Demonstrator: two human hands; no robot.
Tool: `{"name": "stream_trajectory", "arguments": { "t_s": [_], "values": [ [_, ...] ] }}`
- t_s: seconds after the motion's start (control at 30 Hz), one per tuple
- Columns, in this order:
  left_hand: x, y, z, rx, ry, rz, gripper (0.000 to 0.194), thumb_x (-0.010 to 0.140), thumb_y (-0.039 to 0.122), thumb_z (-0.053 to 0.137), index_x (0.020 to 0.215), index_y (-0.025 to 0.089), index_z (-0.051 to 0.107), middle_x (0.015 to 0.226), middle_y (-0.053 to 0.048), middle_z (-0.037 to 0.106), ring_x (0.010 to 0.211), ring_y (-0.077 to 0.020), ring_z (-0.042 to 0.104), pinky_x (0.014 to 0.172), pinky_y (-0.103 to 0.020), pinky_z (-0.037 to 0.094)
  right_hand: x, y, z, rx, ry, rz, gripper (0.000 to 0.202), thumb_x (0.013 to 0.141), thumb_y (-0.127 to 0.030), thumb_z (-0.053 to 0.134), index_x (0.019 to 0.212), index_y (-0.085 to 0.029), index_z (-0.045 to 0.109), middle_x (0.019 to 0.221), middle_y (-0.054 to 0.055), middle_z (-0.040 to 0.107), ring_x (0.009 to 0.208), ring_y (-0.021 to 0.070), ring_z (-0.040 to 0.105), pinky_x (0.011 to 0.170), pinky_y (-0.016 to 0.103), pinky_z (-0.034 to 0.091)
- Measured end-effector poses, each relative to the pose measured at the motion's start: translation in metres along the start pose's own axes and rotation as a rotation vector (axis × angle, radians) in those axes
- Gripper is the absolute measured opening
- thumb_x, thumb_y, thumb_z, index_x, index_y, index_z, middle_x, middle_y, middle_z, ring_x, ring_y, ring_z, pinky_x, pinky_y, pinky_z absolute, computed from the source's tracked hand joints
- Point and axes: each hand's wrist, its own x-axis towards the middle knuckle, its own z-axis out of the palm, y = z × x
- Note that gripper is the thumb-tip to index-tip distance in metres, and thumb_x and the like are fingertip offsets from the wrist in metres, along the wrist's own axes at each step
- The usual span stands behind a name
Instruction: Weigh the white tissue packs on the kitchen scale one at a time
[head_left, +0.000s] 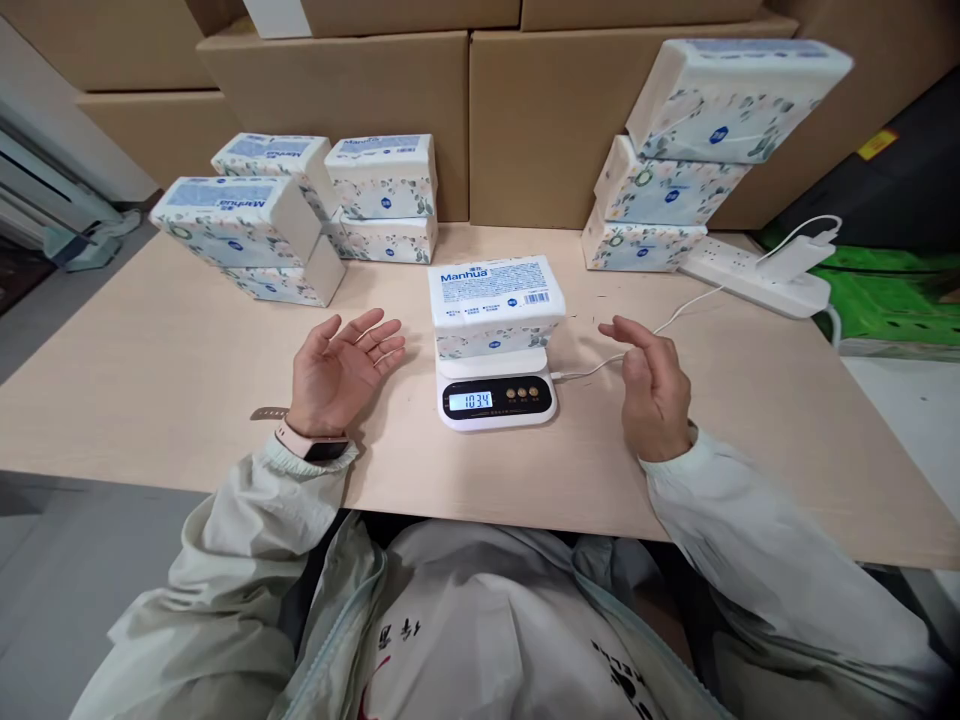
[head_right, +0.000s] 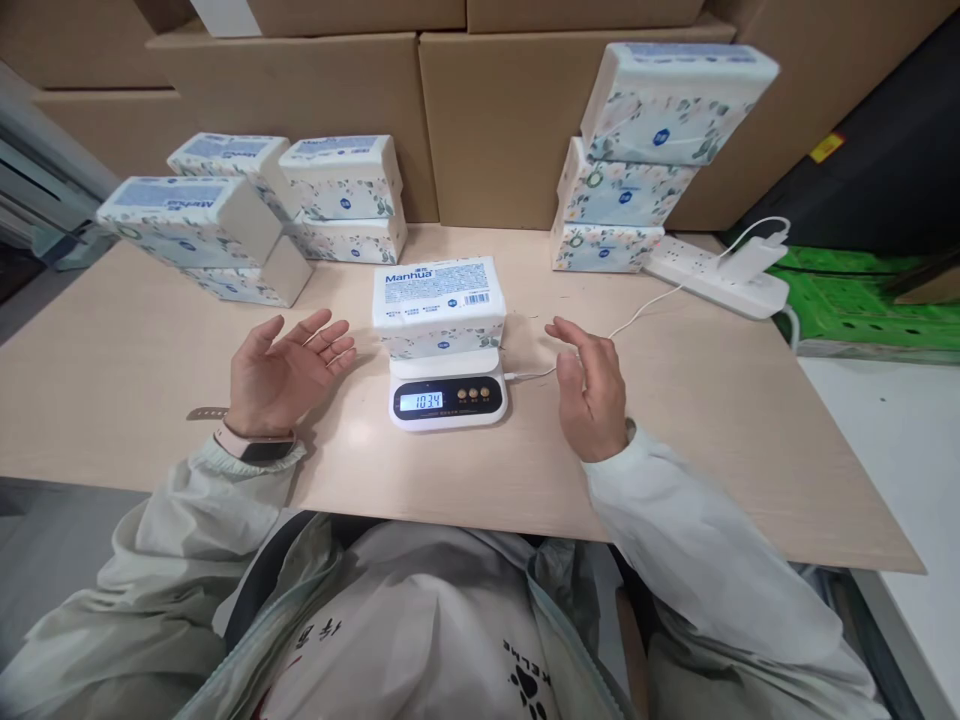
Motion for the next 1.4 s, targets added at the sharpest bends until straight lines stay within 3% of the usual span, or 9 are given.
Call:
{"name": "stream_trajectory", "arguments": {
  "t_s": [0.3, 0.53, 0.7, 0.87, 1.07, 1.17, 1.27, 1.37, 1.4],
  "values": [
    [-0.015, 0.004, 0.011, 0.159, -0.159, -0.033, 0.038, 0.097, 0.044, 0.068, 0.115, 0.015, 0.084, 0.140, -0.015, 0.075, 0.143, -0.0325, 0.065, 0.125, -0.045, 0.052, 0.013, -0.004, 0.008, 0.102, -0.167, 0.214, 0.047, 0.107, -0.061, 0.054, 0.139, -0.031, 0.071, 0.141, 0.009, 0.075, 0.140, 0.0308, 0.064, 0.125, 0.063, 0.045],
    [0.003, 0.029, 0.032, 0.252, -0.307, -0.089, 0.039, 0.095, 0.047, 0.072, 0.122, 0.023, 0.085, 0.147, -0.009, 0.072, 0.150, -0.0333, 0.059, 0.129, -0.047, 0.048, 0.043, -0.029, 0.023, 0.443, -0.490, 0.409, 0.073, 0.102, -0.068, 0.059, 0.167, -0.041, 0.040, 0.176, 0.004, 0.044, 0.166, 0.0291, 0.038, 0.134, 0.062, 0.038],
    [0.036, 0.030, 0.084, 0.297, -0.528, -0.156, 0.035, 0.094, 0.046, 0.076, 0.119, 0.023, 0.084, 0.149, -0.009, 0.070, 0.154, -0.0366, 0.053, 0.126, -0.050, 0.047, 0.056, -0.016, 0.026, 0.480, -0.402, 0.335, 0.071, 0.103, -0.066, 0.059, 0.166, -0.038, 0.042, 0.171, 0.004, 0.052, 0.161, 0.0277, 0.047, 0.134, 0.058, 0.040],
    [0.098, -0.010, 0.162, 0.294, -0.794, -0.223, 0.037, 0.095, 0.048, 0.074, 0.120, 0.022, 0.081, 0.148, -0.013, 0.070, 0.150, -0.0346, 0.054, 0.124, -0.052, 0.042, 0.077, 0.051, -0.002, 0.255, -0.089, 0.356, 0.073, 0.096, -0.073, 0.064, 0.154, -0.031, 0.055, 0.163, 0.010, 0.059, 0.153, 0.0311, 0.055, 0.130, 0.059, 0.042],
    [0.130, -0.068, 0.233, 0.451, -0.701, -0.337, 0.051, 0.093, 0.047, 0.068, 0.139, 0.024, 0.069, 0.164, -0.015, 0.055, 0.157, -0.0345, 0.044, 0.124, -0.053, 0.036, 0.087, 0.119, -0.031, -0.015, 0.117, 0.464, 0.068, 0.093, -0.067, 0.068, 0.146, -0.025, 0.064, 0.148, 0.018, 0.069, 0.137, 0.0410, 0.066, 0.121, 0.075, 0.044],
    [0.108, -0.047, 0.209, 0.489, -0.672, -0.209, 0.057, 0.090, 0.046, 0.074, 0.142, 0.025, 0.067, 0.172, -0.013, 0.045, 0.159, -0.0355, 0.040, 0.126, -0.054, 0.036, 0.084, 0.119, -0.037, -0.132, 0.218, 0.423, 0.075, 0.091, -0.060, 0.072, 0.155, -0.026, 0.058, 0.157, 0.021, 0.062, 0.142, 0.0452, 0.062, 0.119, 0.078, 0.043],
    [0.081, 0.018, 0.143, 0.555, -0.522, 0.345, 0.038, 0.092, 0.043, 0.077, 0.126, 0.025, 0.076, 0.149, -0.009, 0.068, 0.146, -0.0327, 0.056, 0.125, -0.050, 0.041, 0.083, 0.090, -0.039, -0.204, 0.361, 0.186, 0.063, 0.095, -0.053, 0.069, 0.153, -0.031, 0.062, 0.153, 0.018, 0.065, 0.139, 0.0435, 0.065, 0.118, 0.073, 0.046],
    [0.071, 0.098, 0.056, 0.495, 0.117, 0.990, 0.016, 0.091, 0.025, 0.072, 0.107, 0.023, 0.076, 0.122, -0.001, 0.076, 0.126, -0.0245, 0.064, 0.119, -0.042, 0.047, 0.090, 0.039, -0.034, -0.059, 0.359, 0.058, 0.040, 0.100, -0.051, 0.066, 0.138, -0.041, 0.074, 0.137, 0.008, 0.076, 0.129, 0.0381, 0.072, 0.117, 0.069, 0.052],
    [0.073, 0.122, 0.026, 0.447, 0.359, 1.063, 0.015, 0.091, 0.022, 0.067, 0.105, 0.021, 0.070, 0.118, -0.001, 0.073, 0.124, -0.0224, 0.063, 0.119, -0.040, 0.046, 0.095, 0.019, -0.028, 0.019, 0.271, 0.076, 0.034, 0.101, -0.053, 0.066, 0.132, -0.043, 0.076, 0.133, 0.006, 0.078, 0.127, 0.0369, 0.073, 0.118, 0.068, 0.052]
  ]
}}
